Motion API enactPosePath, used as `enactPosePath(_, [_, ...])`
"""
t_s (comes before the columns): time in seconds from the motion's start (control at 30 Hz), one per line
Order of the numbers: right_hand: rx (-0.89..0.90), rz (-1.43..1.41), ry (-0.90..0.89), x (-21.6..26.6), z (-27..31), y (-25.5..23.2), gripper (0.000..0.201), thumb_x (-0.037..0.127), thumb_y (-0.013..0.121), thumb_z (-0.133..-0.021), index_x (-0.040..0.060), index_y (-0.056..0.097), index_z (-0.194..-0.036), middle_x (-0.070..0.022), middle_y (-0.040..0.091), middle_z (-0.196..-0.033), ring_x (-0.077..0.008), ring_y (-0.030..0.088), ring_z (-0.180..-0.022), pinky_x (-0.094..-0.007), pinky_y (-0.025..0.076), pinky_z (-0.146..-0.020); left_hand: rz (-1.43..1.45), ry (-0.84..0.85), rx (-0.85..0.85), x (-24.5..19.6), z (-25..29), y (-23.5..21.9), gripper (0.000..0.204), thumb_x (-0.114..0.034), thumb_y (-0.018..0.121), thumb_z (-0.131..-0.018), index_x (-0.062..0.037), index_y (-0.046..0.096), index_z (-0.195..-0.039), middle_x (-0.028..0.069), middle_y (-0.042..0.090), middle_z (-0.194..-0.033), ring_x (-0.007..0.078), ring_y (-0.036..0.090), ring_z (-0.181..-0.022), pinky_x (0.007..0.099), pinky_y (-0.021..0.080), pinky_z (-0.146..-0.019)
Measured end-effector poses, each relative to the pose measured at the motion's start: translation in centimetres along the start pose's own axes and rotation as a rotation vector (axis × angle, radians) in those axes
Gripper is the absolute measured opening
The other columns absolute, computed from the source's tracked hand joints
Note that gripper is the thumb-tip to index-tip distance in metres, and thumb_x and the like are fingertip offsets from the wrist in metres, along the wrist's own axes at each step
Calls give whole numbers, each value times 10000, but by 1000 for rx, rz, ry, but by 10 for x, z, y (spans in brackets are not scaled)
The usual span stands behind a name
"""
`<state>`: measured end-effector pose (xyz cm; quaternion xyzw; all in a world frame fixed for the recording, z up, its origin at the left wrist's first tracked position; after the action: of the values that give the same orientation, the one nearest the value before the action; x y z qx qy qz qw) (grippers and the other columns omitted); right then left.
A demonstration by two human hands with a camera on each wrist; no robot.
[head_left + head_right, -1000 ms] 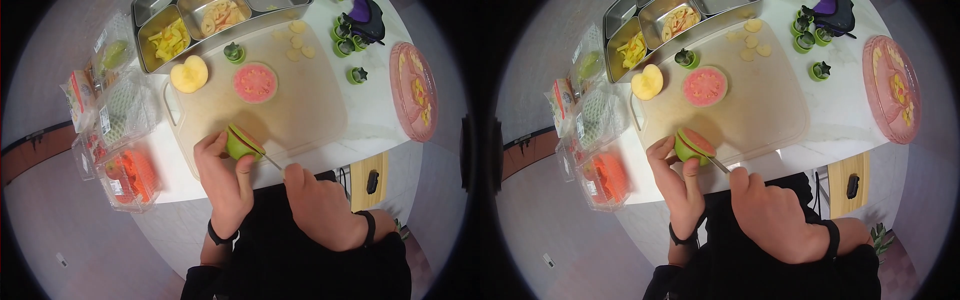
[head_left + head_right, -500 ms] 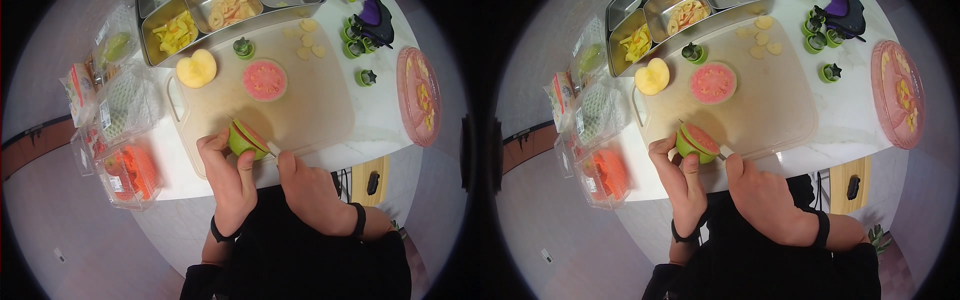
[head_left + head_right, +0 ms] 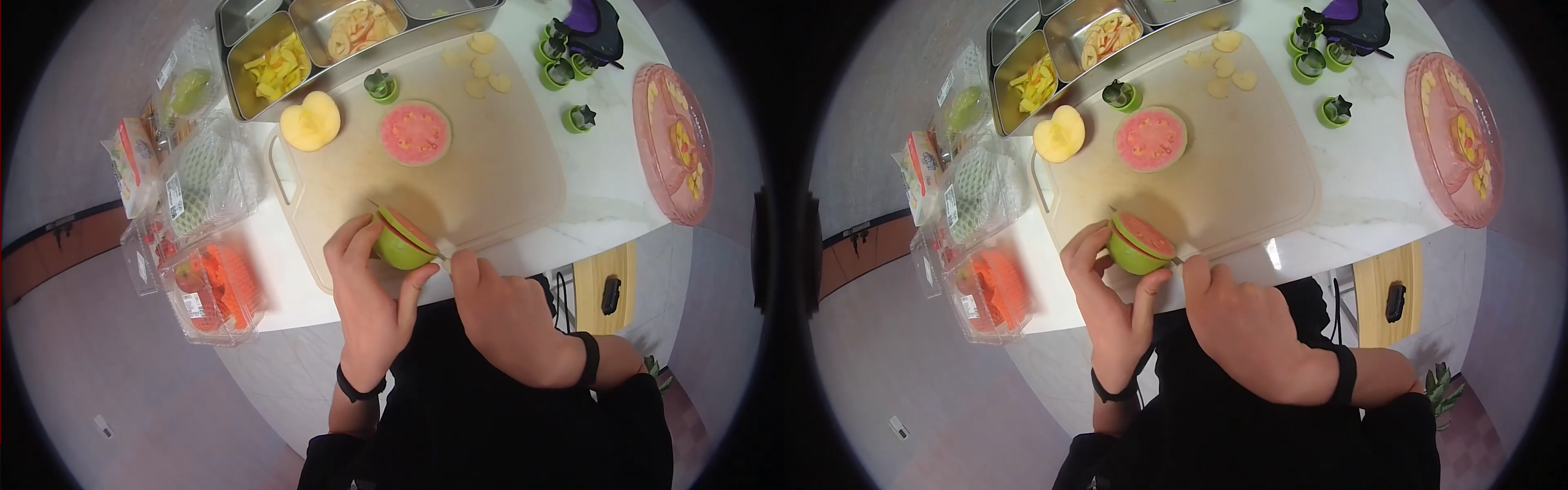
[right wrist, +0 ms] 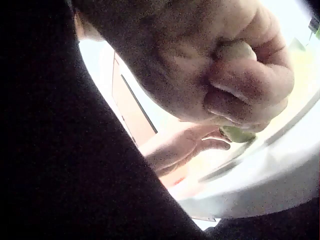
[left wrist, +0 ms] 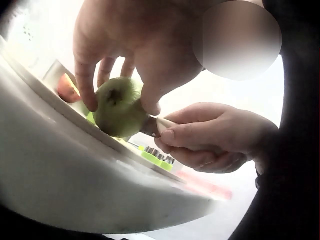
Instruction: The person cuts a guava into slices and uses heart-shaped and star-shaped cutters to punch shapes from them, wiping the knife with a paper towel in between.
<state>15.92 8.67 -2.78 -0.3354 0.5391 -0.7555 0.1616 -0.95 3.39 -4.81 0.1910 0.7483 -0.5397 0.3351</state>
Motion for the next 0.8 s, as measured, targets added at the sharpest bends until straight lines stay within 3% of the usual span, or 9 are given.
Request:
enactPosePath(0.2, [56,128,33,2,7,-14,176,80,650,-930,72,482,-980,-35,549,-671,-208,660,-490,-343,500,-426,-4,-53,53,-5,3,5,711,-228,870,-915,-10,479,-1468,260,544,-1359,443,584,-1220,499,517,-1016])
enactPosePath(0.3, [-57,203,7,3,9,-17,195,119,660,-915,136,480,-840,27,474,-606,-98,565,-406,-284,414,-365,52,-73,22,0,3,5,640,-251,817,-966,-7,482,-1454,261,551,-1337,442,588,-1200,491,513,-1006])
enactPosePath(0.4, [-49,204,-2,-2,19,-19,192,122,657,-931,138,483,-853,30,479,-612,-96,565,-407,-282,417,-368,49,-70,16,3,1,6,600,-286,773,-1002,-3,483,-1445,259,559,-1322,440,588,-1177,483,509,-1002])
enactPosePath(0.5, [-52,196,-11,-5,16,-12,181,122,651,-944,135,485,-873,27,480,-614,-96,566,-410,-285,421,-371,52,-55,15,6,2,8,585,-296,714,-1058,2,448,-1486,184,506,-1333,321,579,-1175,431,490,-1019])
enactPosePath(0.6, [-55,168,-18,-6,13,-3,163,128,649,-950,125,492,-903,22,496,-617,-116,594,-426,-297,447,-378,104,-86,-34,7,2,11,577,-334,727,-1038,4,493,-1443,257,565,-1319,429,578,-1157,477,494,-1006])
enactPosePath(0.7, [83,-8,21,-13,6,10,148,47,609,-950,50,480,-1022,-80,589,-724,-278,669,-521,-408,535,-465,-135,-13,23,4,-2,3,578,-365,650,-1088,20,460,-1474,194,549,-1311,327,575,-1184,437,466,-1041])
enactPosePath(0.8, [23,-11,7,-16,2,27,137,39,598,-953,44,486,-1032,-89,610,-745,-294,681,-540,-418,543,-478,-32,-104,20,5,-6,3,564,-394,605,-1106,22,477,-1464,204,569,-1318,330,572,-1199,442,456,-1048])
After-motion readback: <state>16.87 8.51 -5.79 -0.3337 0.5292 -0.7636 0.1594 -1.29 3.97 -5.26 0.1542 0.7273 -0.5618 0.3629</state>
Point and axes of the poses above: each hand's wrist, its own z-axis away from the middle knuckle, its own y-axis out of the palm, x = y × z, the point moved 1 cm from there along -z, towards the middle knuckle
